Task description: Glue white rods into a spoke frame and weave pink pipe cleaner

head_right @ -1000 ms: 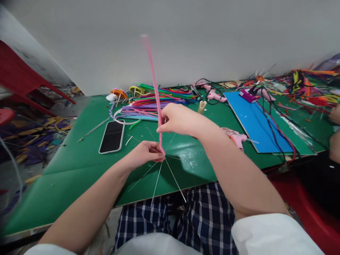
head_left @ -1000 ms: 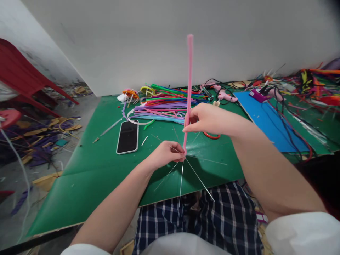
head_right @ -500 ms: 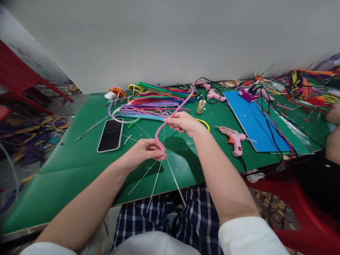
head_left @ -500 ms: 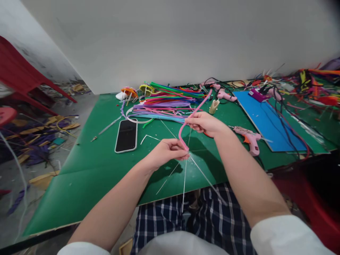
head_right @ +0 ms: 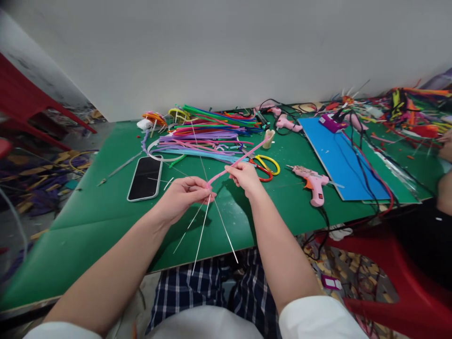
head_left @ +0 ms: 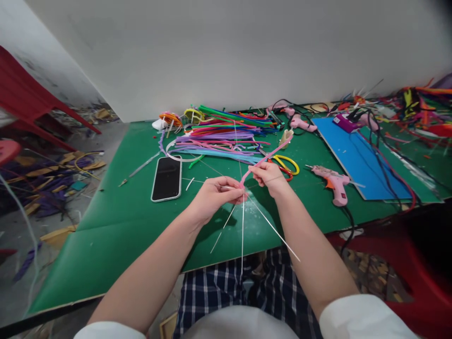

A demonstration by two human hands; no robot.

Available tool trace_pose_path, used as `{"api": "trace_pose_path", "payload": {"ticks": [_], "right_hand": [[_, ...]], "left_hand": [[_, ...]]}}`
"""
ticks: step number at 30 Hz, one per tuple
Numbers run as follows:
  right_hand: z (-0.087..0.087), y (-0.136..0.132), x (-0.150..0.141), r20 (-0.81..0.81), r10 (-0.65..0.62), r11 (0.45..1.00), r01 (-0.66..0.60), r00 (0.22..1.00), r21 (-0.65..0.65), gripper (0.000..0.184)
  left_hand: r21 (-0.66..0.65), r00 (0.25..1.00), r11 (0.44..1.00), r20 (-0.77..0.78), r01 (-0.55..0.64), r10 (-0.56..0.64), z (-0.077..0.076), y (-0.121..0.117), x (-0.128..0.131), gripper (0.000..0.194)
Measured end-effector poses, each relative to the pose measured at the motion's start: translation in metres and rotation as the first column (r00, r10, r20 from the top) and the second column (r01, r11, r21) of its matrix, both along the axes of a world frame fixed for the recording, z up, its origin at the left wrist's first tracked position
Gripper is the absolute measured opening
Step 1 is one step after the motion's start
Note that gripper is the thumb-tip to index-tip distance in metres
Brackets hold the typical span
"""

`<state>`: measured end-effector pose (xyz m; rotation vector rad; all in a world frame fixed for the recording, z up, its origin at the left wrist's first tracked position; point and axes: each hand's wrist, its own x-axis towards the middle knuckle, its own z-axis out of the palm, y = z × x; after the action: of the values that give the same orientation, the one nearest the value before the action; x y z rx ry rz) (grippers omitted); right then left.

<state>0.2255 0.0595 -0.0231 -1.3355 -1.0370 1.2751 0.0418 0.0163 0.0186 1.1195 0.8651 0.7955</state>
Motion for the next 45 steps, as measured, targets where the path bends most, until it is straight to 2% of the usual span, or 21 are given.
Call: {"api": "trace_pose_path", "payload": {"ticks": [2,4,6,8,10,12,16,20,24,30,35,38,41,45], "right_hand": [[0.001,-0.001,0.001,-0.103,-0.027,1.0,0.026,0.994,-0.016,0.029],[0.004,-0.003,-0.002,-0.305,-0.001,0.999,-0.01,0.952,-0.033,0.026],[0.008,-0.006,-0.008,-0.494,0.09,0.994,-0.113,0.865,-0.016,0.024],[0.012,-0.011,-0.017,-0.584,0.216,0.971,-0.233,0.782,0.049,0.027],[0.014,-0.016,-0.025,-0.588,0.336,0.937,-0.327,0.735,0.127,0.03],[0.014,-0.02,-0.031,-0.562,0.403,0.91,-0.379,0.722,0.166,0.03],[0.014,-0.024,-0.035,-0.545,0.418,0.897,-0.426,0.727,0.119,0.023],[0.017,-0.026,-0.036,-0.537,0.439,0.88,-0.466,0.72,0.094,0.018],[0.021,-0.027,-0.039,-0.528,0.387,0.902,-0.43,0.756,0.045,0.018],[0.017,-0.027,-0.039,-0.589,0.252,0.952,-0.305,0.768,0.01,0.016],[0.01,-0.031,-0.042,-0.604,0.123,0.989,-0.146,0.788,0.01,0.016],[0.01,-0.035,-0.044,-0.572,0.055,0.998,-0.029,0.818,0.053,0.015],[0.013,-0.038,-0.044,-0.485,0.066,0.99,0.004,0.872,0.142,0.014],[0.015,-0.039,-0.043,-0.374,0.105,0.984,-0.042,0.921,0.173,0.013]], "left_hand": [[-0.005,0.999,0.999,0.025,-0.035,0.036,0.0,0.001,0.0,0.022],[-0.021,0.998,0.999,0.046,-0.039,0.04,0.0,0.002,-0.001,0.021],[-0.046,0.998,0.999,0.06,-0.014,0.016,0.0,0.003,0.0,0.021],[-0.075,0.997,0.997,0.069,0.022,-0.017,-0.001,0.003,0.0,0.021],[-0.099,0.996,0.994,0.077,0.053,-0.045,-0.001,0.003,0.0,0.02],[-0.106,0.996,0.992,0.064,0.075,-0.068,-0.002,0.002,0.0,0.019],[-0.095,0.995,0.99,0.008,0.102,-0.102,-0.002,0.002,0.0,0.02],[-0.081,0.992,0.989,0.015,0.126,-0.125,-0.001,0.001,-0.001,0.017],[-0.055,0.996,0.995,0.027,0.082,-0.08,-0.001,0.001,-0.001,0.018],[0.019,0.995,0.996,0.056,-0.089,0.087,-0.002,0.003,-0.001,0.018],[0.023,0.985,0.985,0.031,-0.173,0.172,0.0,0.005,0.0,0.021],[0.031,0.977,0.976,0.01,-0.214,0.214,0.001,0.007,-0.001,0.023],[0.047,0.967,0.966,-0.001,-0.255,0.256,0.002,0.008,-0.001,0.024],[0.076,0.957,0.954,-0.012,-0.289,0.291,0.004,0.007,0.0,0.025]]}}
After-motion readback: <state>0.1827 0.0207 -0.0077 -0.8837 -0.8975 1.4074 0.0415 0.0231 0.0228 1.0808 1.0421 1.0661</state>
